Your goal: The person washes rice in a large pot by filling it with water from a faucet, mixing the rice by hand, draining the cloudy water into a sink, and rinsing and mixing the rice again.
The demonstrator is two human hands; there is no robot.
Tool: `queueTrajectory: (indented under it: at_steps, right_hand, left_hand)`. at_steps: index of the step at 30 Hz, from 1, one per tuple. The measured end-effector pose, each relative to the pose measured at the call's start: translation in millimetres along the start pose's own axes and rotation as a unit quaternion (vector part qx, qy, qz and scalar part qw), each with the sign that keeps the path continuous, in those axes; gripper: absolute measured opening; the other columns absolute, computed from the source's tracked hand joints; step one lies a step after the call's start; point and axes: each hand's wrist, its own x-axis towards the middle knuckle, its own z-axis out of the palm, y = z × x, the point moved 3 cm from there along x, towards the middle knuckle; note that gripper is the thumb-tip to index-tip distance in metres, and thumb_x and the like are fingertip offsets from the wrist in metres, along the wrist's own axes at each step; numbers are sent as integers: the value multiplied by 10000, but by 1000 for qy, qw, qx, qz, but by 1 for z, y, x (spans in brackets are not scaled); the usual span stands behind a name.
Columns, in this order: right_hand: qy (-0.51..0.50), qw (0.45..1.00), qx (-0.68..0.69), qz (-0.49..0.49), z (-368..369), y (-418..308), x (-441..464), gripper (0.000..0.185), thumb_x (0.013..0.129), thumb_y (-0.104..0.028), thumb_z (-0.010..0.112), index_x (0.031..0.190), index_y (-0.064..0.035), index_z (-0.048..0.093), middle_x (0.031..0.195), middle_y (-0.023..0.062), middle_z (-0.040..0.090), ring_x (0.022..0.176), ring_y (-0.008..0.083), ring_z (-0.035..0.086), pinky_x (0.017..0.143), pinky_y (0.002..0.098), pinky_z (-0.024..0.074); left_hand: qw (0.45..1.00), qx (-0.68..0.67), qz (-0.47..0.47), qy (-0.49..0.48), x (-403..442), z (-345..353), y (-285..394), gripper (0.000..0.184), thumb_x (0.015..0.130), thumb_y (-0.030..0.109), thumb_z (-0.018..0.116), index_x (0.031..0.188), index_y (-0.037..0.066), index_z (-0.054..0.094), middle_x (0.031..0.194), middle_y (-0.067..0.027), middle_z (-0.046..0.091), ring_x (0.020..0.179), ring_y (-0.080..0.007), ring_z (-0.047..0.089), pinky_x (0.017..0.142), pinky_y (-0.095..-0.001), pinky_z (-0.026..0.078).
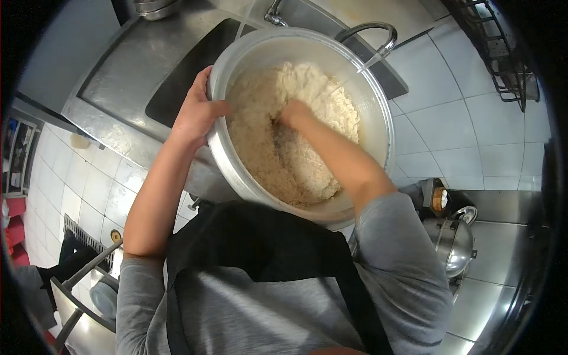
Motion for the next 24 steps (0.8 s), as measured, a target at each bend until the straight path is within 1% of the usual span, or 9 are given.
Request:
queueTrajectory:
  at_steps: [3, 5, 8, 11, 14, 17, 21, 23, 24]
  right_hand:
    - [22, 962, -225, -154, -2, 83, 84, 328, 884, -241, 452, 1069, -7, 590, 1104, 146, 582, 1021, 264, 565, 831, 400, 470]
    - [-117, 940, -321, -7, -64, 75, 24, 451, 890, -376, 432, 1188, -55, 539, 1233, 167, 507, 1139, 282, 489, 942, 432, 395]
    - [-166, 984, 68, -6, -52, 142, 27, 632, 872, -550, 364, 1331, -119, 409, 1378, 183, 355, 1295, 309, 307, 1036, 471, 263]
    - [-240, 953, 165, 87, -18, 184, 20, 741, 854, -623, 324, 1417, -152, 222, 1477, 139, 150, 1365, 281, 130, 1081, 463, 154]
    - [-266, 925, 200, 182, -31, 133, -72, 787, 853, -647, 299, 1423, -118, 179, 1492, 117, 69, 1374, 278, 36, 1086, 479, 112]
    - [-252, 923, 230, 180, -8, 108, -107, 779, 862, -648, 268, 1423, -116, 169, 1467, 131, 177, 1351, 308, 152, 1070, 510, 164]
    - [-294, 760, 562, 139, 80, 125, -63, 780, 854, -664, 214, 1429, -153, 87, 1464, 163, 117, 1324, 399, 151, 1049, 587, 91]
    - [-259, 664, 699, 65, 54, 78, -74, 735, 879, -615, 279, 1417, -127, 166, 1428, 176, 247, 1287, 394, 269, 1059, 555, 142]
    - [-197, 652, 729, 75, 38, 73, -72, 696, 887, -587, 307, 1387, -110, 233, 1394, 173, 303, 1254, 369, 323, 1053, 526, 183]
  left_hand:
    - [1000, -1, 6, 4, 1, -1, -2, 790, 557, -43, 554, 1316, -15, 335, 1175, -141, 492, 1091, -229, 471, 947, -286, 346]
    - [1000, -3, 4, 11, -1, 1, -1, 784, 566, -42, 546, 1319, -19, 330, 1182, -147, 490, 1096, -232, 472, 951, -287, 345]
    - [1000, 2, -4, 24, -4, 4, 4, 771, 581, -40, 531, 1323, -23, 324, 1185, -154, 488, 1096, -237, 475, 952, -290, 348]
    - [999, 12, -8, 34, -5, 5, 2, 758, 600, -41, 530, 1324, -34, 306, 1168, -165, 493, 1072, -244, 488, 937, -296, 364]
    - [1000, -2, 6, 30, -3, 3, -3, 752, 614, -43, 534, 1325, -44, 289, 1151, -175, 498, 1051, -250, 498, 925, -305, 376]
    - [999, -2, 19, 35, -2, 3, -3, 745, 602, -30, 517, 1321, -28, 322, 1179, -169, 488, 1078, -255, 483, 952, -304, 350]
    - [999, 29, 3, 44, -2, 2, -2, 745, 604, -20, 525, 1321, -26, 322, 1175, -174, 487, 1077, -254, 482, 950, -304, 351]
    - [998, 40, -1, 40, -2, 2, -3, 746, 605, -18, 529, 1321, -23, 319, 1171, -174, 488, 1073, -252, 483, 945, -303, 355]
    - [998, 43, -1, 37, -2, 2, -2, 746, 606, -18, 530, 1322, -22, 318, 1169, -173, 489, 1069, -250, 484, 941, -302, 357]
